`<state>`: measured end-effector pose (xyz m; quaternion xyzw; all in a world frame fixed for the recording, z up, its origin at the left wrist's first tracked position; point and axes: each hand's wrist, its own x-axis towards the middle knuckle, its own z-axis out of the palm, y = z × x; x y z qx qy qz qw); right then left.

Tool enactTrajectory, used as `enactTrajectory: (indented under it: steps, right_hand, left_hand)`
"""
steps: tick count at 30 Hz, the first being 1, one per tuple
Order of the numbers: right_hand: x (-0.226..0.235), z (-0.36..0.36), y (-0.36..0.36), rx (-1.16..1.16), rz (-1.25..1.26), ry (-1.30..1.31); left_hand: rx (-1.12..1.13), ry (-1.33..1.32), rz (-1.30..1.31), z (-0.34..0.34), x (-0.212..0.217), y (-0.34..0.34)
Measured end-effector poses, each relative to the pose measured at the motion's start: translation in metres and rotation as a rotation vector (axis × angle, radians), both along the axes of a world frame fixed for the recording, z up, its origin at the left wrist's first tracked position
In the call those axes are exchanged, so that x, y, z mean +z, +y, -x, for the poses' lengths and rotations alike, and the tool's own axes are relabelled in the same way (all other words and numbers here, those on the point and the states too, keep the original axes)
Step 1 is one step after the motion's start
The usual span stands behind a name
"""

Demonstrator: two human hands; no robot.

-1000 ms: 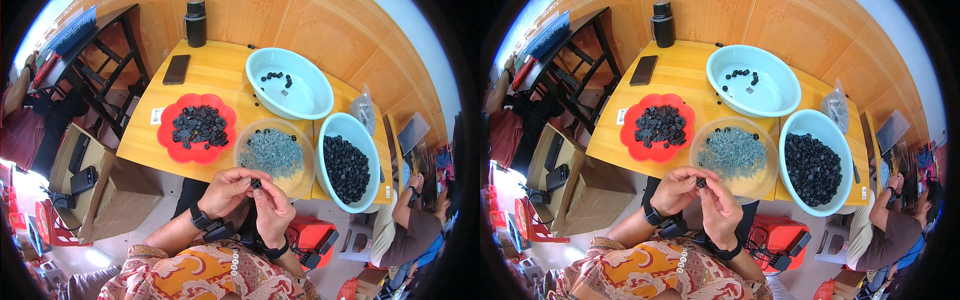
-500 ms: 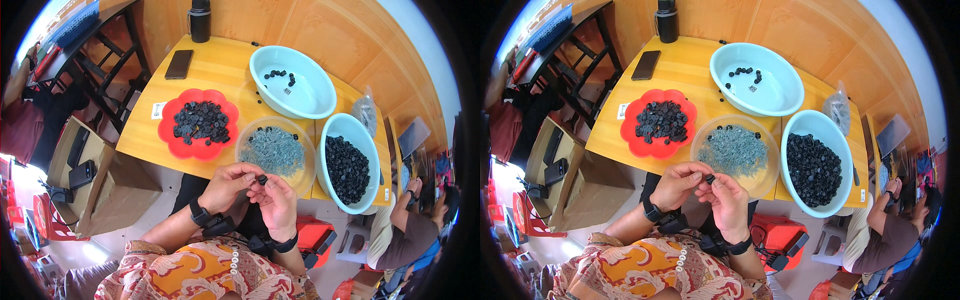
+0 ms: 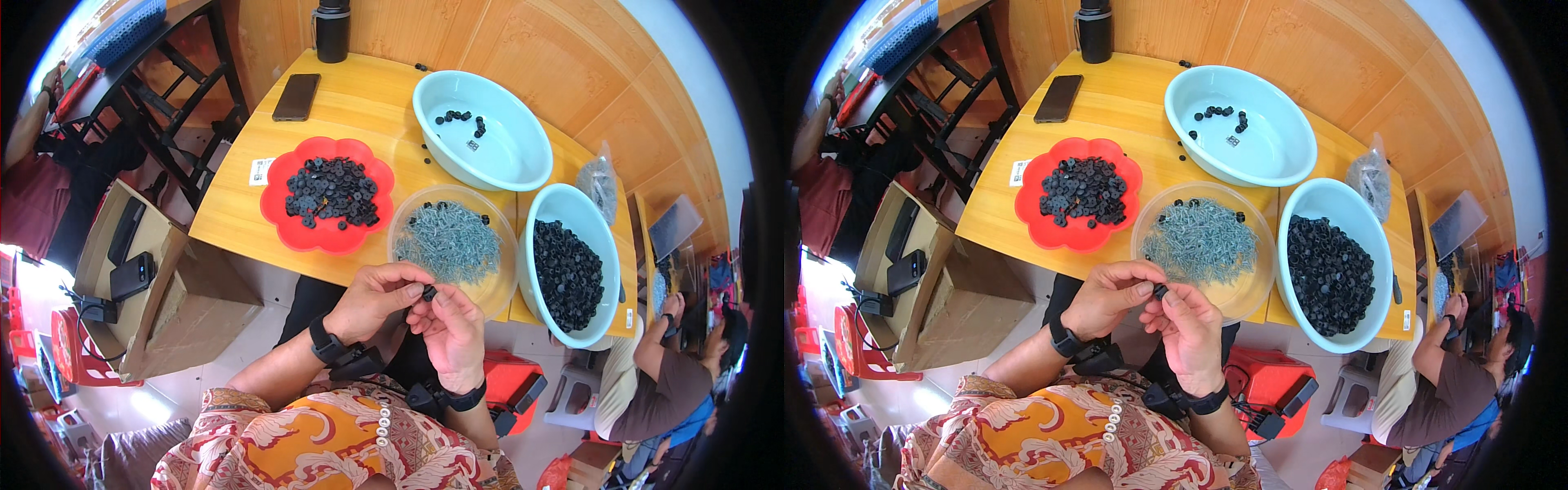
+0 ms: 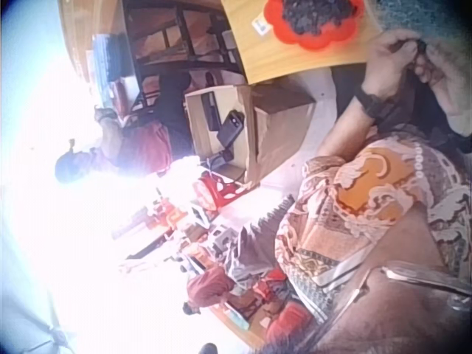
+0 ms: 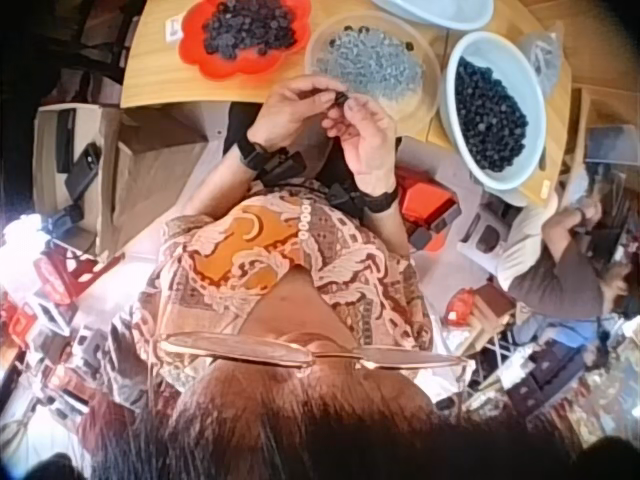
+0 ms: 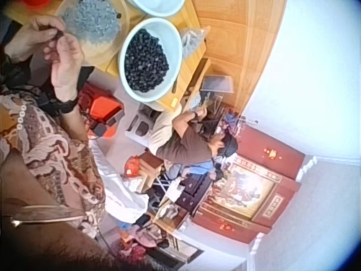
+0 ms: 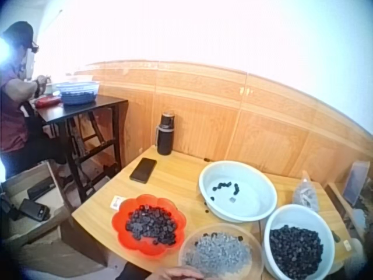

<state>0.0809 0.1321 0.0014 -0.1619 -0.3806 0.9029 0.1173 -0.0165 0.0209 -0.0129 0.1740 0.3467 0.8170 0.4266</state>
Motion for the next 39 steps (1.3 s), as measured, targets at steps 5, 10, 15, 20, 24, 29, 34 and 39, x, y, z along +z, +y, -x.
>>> enactTrajectory:
  steps: [5,10,15,20,24,29,34,39]
  right_hand:
    - [-0.001,0.000,0.000,0.011,0.011,-0.003]
    - [-0.002,-0.001,-0.002,0.019,0.017,-0.006]
    - [-0.001,-0.002,0.000,0.047,-0.011,-0.024]
    - [0.001,-0.006,0.004,0.051,-0.054,-0.105]
    - [0.002,-0.008,0.001,0.090,-0.289,-0.208]
    - [-0.001,-0.008,0.000,0.127,-0.731,-0.160]
    - [0.007,-0.009,0.008,0.255,-0.813,-0.153]
    - [0.025,-0.019,0.011,0.197,-0.643,-0.118]
  left_hand:
    - [-0.009,-0.017,0.044,0.000,0.001,-0.002]
    - [0.064,0.144,0.049,-0.002,-0.001,-0.003]
    - [0.082,0.265,0.050,-0.003,0.002,-0.004]
    - [0.240,1.055,0.186,0.000,0.011,-0.006]
    - [0.172,1.207,0.239,0.001,0.015,-0.011]
    - [0.244,1.402,0.248,-0.004,0.013,-0.008]
    - [0.363,1.470,0.277,-0.011,0.006,-0.007]
    - [0.347,1.271,0.174,-0.012,0.014,-0.009]
